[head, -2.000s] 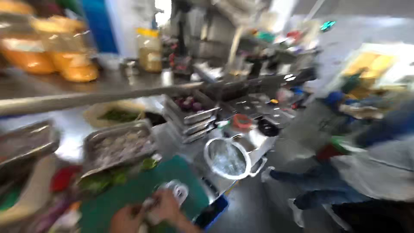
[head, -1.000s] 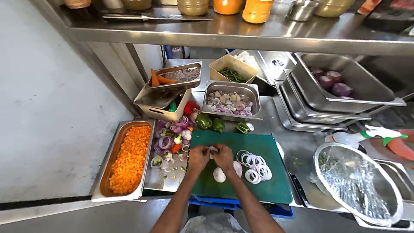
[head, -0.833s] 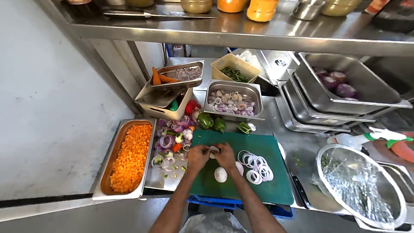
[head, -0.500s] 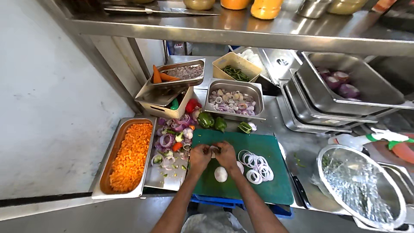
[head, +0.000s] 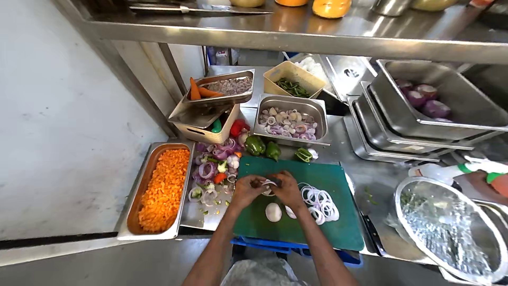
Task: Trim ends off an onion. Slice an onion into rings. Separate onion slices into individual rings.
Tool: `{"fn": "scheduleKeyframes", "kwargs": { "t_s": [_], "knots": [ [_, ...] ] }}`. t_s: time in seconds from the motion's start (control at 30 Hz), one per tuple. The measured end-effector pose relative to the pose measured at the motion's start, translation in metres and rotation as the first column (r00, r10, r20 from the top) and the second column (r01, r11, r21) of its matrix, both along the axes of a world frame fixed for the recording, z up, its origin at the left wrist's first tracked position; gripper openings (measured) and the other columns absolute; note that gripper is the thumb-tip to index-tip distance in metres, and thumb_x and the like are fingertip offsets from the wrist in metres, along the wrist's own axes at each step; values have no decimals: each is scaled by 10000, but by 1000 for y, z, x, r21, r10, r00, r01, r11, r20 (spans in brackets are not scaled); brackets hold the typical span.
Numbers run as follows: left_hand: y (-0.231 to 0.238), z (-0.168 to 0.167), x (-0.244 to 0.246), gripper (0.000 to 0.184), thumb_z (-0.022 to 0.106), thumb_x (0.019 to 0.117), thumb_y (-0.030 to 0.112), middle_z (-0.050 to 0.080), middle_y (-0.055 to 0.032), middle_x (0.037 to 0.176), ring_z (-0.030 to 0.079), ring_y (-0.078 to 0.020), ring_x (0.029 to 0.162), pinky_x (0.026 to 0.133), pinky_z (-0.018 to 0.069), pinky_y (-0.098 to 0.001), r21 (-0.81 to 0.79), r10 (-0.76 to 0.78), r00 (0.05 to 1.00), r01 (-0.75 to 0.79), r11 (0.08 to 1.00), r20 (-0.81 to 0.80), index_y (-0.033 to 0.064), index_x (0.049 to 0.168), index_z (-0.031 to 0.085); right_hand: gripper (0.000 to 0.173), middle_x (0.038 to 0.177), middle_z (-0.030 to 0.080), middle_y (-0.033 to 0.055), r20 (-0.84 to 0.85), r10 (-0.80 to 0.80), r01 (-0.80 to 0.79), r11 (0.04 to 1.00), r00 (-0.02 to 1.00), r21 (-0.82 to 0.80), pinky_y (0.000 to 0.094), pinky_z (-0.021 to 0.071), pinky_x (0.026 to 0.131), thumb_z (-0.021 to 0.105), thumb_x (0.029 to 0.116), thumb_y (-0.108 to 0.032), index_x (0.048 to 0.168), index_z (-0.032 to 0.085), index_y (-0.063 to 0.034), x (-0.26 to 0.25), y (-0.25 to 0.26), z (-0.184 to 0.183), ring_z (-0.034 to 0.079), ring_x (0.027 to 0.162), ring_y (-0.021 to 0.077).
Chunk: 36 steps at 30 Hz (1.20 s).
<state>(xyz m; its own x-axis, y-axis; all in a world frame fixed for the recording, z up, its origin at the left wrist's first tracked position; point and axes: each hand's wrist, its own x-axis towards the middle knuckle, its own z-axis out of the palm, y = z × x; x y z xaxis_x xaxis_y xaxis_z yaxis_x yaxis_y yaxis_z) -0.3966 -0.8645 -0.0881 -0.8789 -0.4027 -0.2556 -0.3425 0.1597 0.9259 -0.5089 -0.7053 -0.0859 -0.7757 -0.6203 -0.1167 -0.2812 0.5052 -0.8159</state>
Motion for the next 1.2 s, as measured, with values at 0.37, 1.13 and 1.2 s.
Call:
{"fn": "scheduleKeyframes", "kwargs": {
  "t_s": [0.37,1.13,1.2],
  "knots": [
    [13,-5,-16,699,850,793,413,572,-71,1383,574,-281,1248,1000,531,-521,-508,-189,947,301,807,260,300,1434,595,150,959,753,29,18,-57,49,950,998,310,511,594,819,774,905,-280,1018,791,-184,-22,70,37,715,883,204],
    [-26,127,-205,918,833,807,521,556,-200,1424,645,-337,1182,948,579,-536,-202,-140,987,121,972,-82,88,1521,451,188,996,762,16,6,-452,451,891,892,-55,350,634,738,743,940,-172,1121,761,-122,7,144,37,727,802,128],
    [-22,131,-198,873,803,819,557,567,-179,1432,572,-335,1289,1066,478,-570,-349,-152,984,111,931,-94,92,1494,503,209,1044,739,32,-96,-295,299,954,951,33,374,634,767,726,945,-185,1145,753,-132,14,128,34,719,840,145]
  ]
}}
